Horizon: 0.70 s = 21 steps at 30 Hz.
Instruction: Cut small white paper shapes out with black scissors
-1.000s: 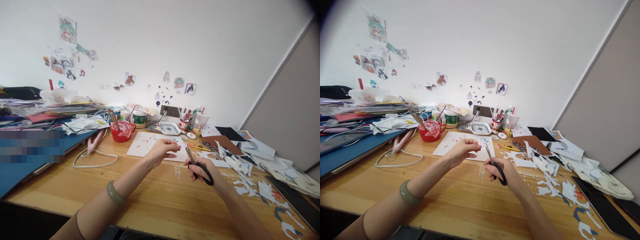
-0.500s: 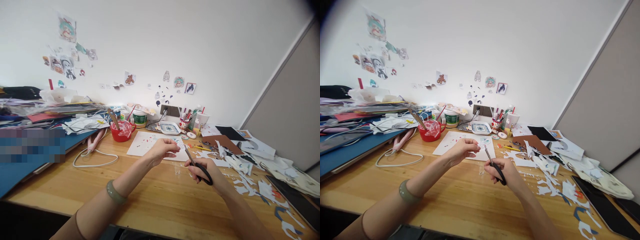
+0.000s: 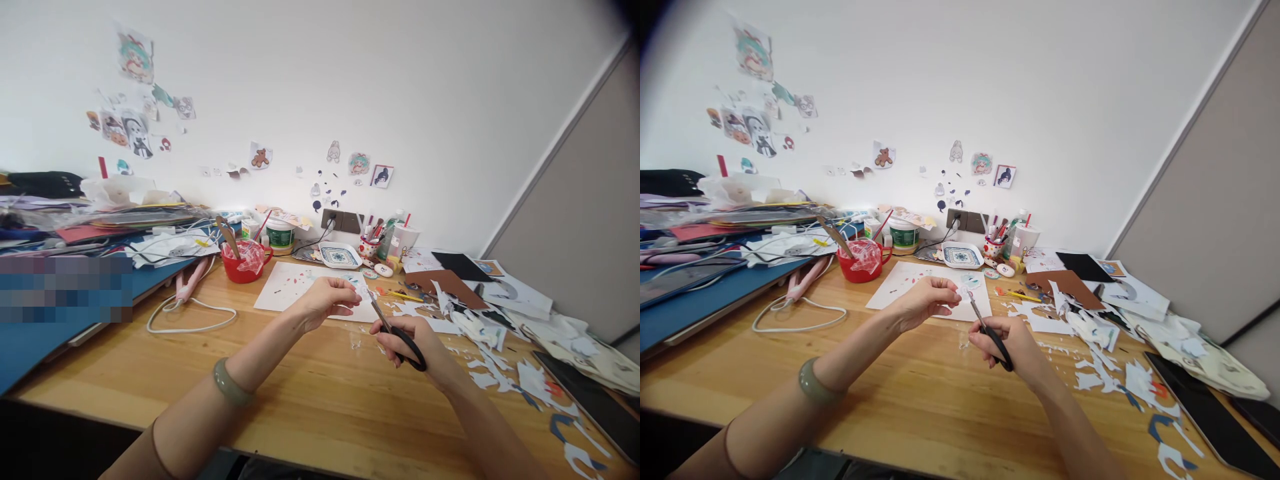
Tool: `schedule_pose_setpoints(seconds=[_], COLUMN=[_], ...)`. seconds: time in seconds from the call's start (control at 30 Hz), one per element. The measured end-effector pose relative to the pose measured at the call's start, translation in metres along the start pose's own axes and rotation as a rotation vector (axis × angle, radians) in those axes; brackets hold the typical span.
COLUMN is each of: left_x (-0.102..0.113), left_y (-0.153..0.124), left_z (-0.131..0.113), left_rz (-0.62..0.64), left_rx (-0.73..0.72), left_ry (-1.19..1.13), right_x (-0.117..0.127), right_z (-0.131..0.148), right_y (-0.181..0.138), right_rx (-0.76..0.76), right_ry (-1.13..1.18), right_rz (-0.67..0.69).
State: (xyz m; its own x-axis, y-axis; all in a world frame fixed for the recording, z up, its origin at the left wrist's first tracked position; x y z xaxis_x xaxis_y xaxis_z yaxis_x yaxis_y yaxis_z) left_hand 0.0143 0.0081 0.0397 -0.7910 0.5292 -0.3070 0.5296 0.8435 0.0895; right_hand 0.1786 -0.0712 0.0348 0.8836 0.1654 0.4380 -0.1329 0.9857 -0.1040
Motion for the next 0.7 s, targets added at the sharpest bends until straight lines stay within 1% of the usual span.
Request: schedule_pose_setpoints(seconds=[0.7], left_x=[0.0012], left_y=[0.0007], left_z=[-0.0008], left_rz=[0.013], left_rx=[-0.004], left_ry=[-0.014], right_x=[0.0004], right_z=[-0.0012], right_y=[-0.0009], right_rx=[0.027], right_ry=[-0.01], right_rz=[0.021])
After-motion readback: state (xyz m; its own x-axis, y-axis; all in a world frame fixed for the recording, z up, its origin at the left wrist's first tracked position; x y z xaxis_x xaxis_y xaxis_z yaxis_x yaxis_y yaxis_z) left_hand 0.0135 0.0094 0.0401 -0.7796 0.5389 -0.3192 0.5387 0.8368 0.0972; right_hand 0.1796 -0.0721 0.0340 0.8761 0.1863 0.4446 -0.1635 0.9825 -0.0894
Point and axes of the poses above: each hand's wrist, its own y-axis towards the middle knuckle, its own x-axis out of the back of the hand, z = x × y, the point moved 1 cm from there along y, towards the middle knuckle, and after that the axes turned 7 degrees about -x, right-handed, at the moved point
